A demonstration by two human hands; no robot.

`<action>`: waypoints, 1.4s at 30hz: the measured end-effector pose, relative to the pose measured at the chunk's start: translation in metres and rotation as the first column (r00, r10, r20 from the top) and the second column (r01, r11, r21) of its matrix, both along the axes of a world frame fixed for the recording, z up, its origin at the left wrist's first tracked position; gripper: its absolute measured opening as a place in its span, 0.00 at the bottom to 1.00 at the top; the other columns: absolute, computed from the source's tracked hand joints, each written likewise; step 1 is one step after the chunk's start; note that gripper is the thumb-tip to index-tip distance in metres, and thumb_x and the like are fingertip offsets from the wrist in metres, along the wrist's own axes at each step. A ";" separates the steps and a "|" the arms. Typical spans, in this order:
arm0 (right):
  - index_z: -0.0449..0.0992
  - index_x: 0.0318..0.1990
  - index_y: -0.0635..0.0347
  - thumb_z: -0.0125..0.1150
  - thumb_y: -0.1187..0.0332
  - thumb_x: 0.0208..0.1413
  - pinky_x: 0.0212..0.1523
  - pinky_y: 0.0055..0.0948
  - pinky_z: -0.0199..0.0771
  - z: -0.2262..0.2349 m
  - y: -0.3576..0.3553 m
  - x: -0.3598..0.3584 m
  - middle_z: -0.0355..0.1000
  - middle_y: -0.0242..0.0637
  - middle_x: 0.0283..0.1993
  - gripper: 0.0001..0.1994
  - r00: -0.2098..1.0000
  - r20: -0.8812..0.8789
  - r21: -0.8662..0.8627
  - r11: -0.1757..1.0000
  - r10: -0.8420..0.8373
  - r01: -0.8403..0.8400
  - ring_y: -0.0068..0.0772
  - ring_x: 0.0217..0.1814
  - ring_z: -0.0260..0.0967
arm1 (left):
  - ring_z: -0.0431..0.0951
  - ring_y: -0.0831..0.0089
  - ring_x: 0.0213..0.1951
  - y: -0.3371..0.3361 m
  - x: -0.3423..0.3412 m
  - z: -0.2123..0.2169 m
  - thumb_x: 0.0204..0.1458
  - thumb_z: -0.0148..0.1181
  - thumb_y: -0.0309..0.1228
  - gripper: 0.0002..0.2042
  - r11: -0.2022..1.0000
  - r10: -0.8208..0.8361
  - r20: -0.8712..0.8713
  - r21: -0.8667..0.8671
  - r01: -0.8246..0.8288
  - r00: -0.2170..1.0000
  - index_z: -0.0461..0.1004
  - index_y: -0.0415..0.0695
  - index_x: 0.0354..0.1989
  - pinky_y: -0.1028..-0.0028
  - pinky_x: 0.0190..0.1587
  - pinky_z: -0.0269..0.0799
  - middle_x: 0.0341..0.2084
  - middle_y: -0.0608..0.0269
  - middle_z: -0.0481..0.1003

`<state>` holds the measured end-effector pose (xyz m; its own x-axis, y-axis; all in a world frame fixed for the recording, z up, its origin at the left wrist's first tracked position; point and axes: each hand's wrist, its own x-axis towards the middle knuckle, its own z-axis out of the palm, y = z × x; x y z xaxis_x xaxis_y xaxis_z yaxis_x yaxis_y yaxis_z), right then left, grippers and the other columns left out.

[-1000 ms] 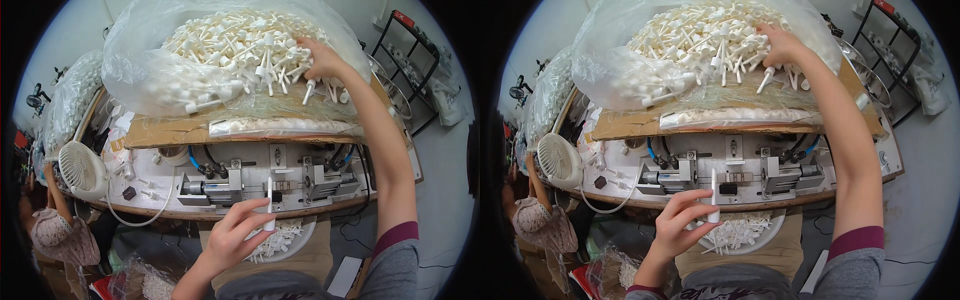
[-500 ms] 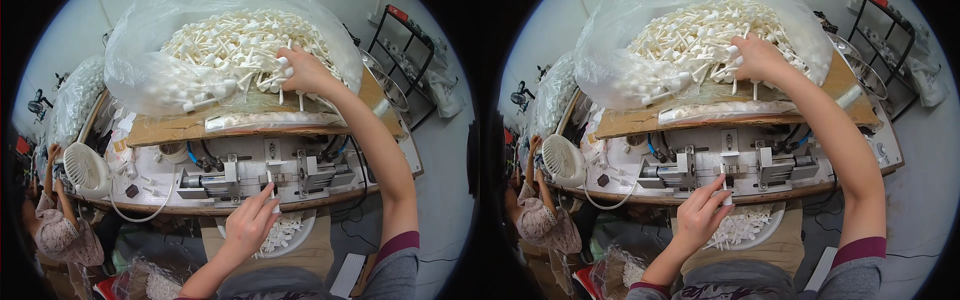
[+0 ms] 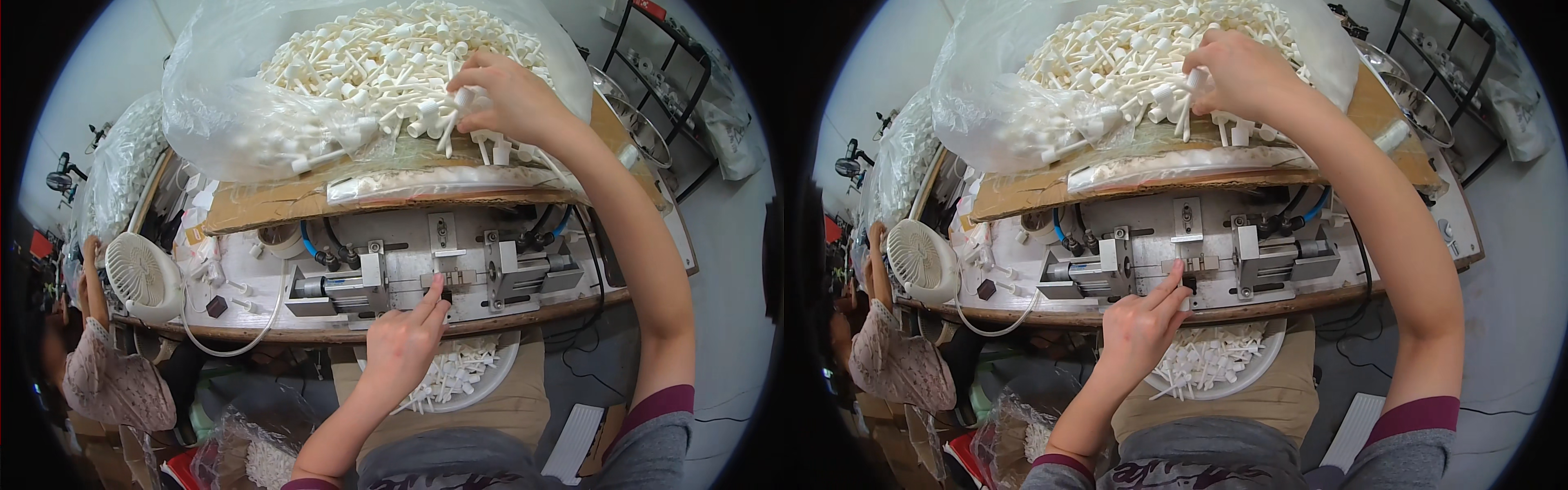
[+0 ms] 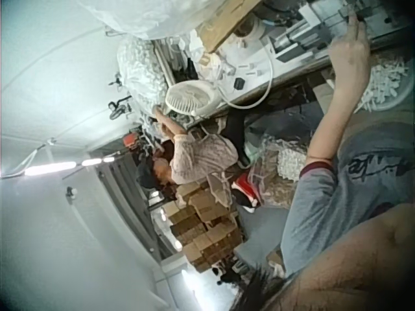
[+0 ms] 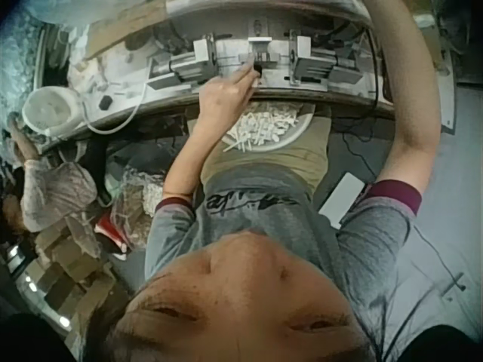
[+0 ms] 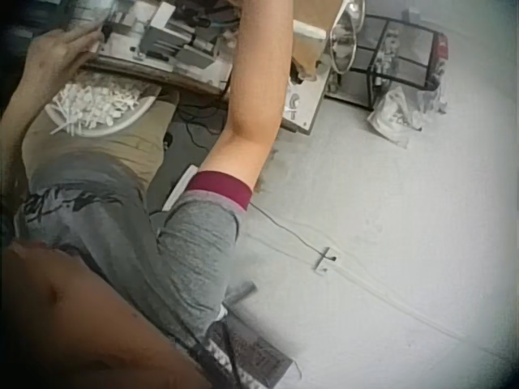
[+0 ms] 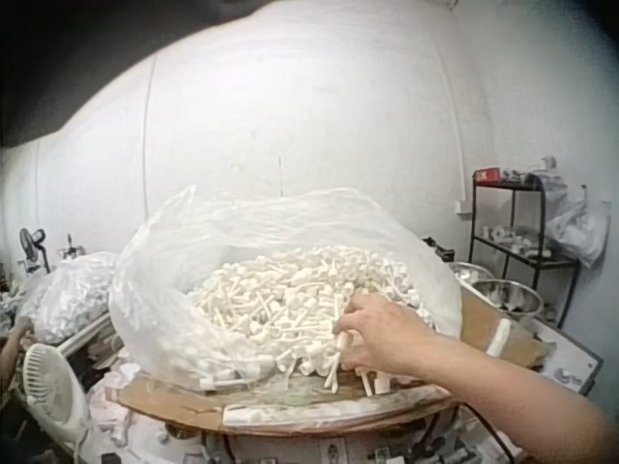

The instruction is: The recorder is assembling small plastic sprayer components using a specialized fixture or machine.

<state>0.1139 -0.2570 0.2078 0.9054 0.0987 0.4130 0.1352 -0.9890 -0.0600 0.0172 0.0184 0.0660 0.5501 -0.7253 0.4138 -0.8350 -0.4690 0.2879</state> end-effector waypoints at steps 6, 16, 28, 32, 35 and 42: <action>0.83 0.42 0.56 0.76 0.57 0.46 0.49 0.35 0.72 -0.001 -0.013 -0.005 0.73 0.34 0.43 0.19 0.995 0.084 0.121 0.990 0.058 -0.068 0.38 0.49 0.71 | 0.78 0.65 0.19 0.000 0.001 0.002 0.44 0.72 0.32 0.13 1.000 0.005 -0.028 0.006 -0.004 1.000 0.81 0.48 0.39 0.72 0.25 0.74 0.53 0.61 0.79; 0.83 0.40 0.60 0.69 0.62 0.55 0.41 0.30 0.74 0.000 -0.020 -0.009 0.77 0.35 0.35 0.12 0.976 0.194 0.278 0.948 0.103 -0.155 0.29 0.39 0.74 | 0.78 0.66 0.19 0.002 0.004 -0.002 0.44 0.70 0.29 0.12 0.998 -0.042 -0.034 -0.046 0.040 0.999 0.81 0.44 0.39 0.72 0.26 0.73 0.54 0.56 0.78; 0.73 0.34 0.57 0.65 0.61 0.62 0.21 0.14 0.59 -0.013 0.014 -0.058 0.72 0.24 0.25 0.11 0.993 -0.008 0.987 0.161 0.117 -0.011 0.11 0.21 0.63 | 0.83 0.72 0.36 -0.003 0.003 0.048 0.43 0.76 0.29 0.25 0.886 -0.112 -0.218 -0.463 -0.002 0.970 0.78 0.41 0.52 0.72 0.33 0.80 0.51 0.54 0.79; 0.73 0.41 0.56 0.61 0.62 0.64 0.18 0.15 0.65 -0.035 0.070 -0.096 0.75 0.27 0.27 0.08 0.862 -0.144 0.983 -0.033 0.486 0.183 0.15 0.20 0.69 | 0.82 0.71 0.40 -0.015 0.019 0.059 0.43 0.75 0.21 0.26 0.752 -0.172 -0.215 -0.660 -0.013 0.961 0.78 0.39 0.54 0.72 0.41 0.83 0.47 0.53 0.79; 0.74 0.42 0.61 0.64 0.64 0.62 0.24 0.20 0.72 -0.023 0.067 -0.095 0.78 0.36 0.30 0.10 0.887 -0.137 0.986 0.147 0.440 0.079 0.20 0.27 0.75 | 0.82 0.72 0.40 0.000 0.016 0.064 0.44 0.74 0.21 0.21 0.830 -0.152 -0.191 -0.558 0.020 0.970 0.80 0.39 0.49 0.72 0.42 0.83 0.47 0.53 0.79; 0.77 0.49 0.60 0.67 0.66 0.53 0.54 0.41 0.72 -0.035 -0.005 -0.052 0.78 0.43 0.47 0.17 0.973 0.225 0.252 0.968 -0.051 -0.008 0.44 0.53 0.73 | 0.82 0.67 0.35 0.012 -0.007 0.022 0.45 0.70 0.22 0.16 0.926 -0.123 -0.311 -0.379 -0.004 0.942 0.80 0.38 0.44 0.71 0.38 0.79 0.52 0.51 0.78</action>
<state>0.0616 -0.2616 0.1730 0.7851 -0.0523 0.6172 0.1532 -0.9491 -0.2753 0.0105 0.0303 0.0883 0.6598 -0.5909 0.4643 -0.6886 -0.2281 0.6883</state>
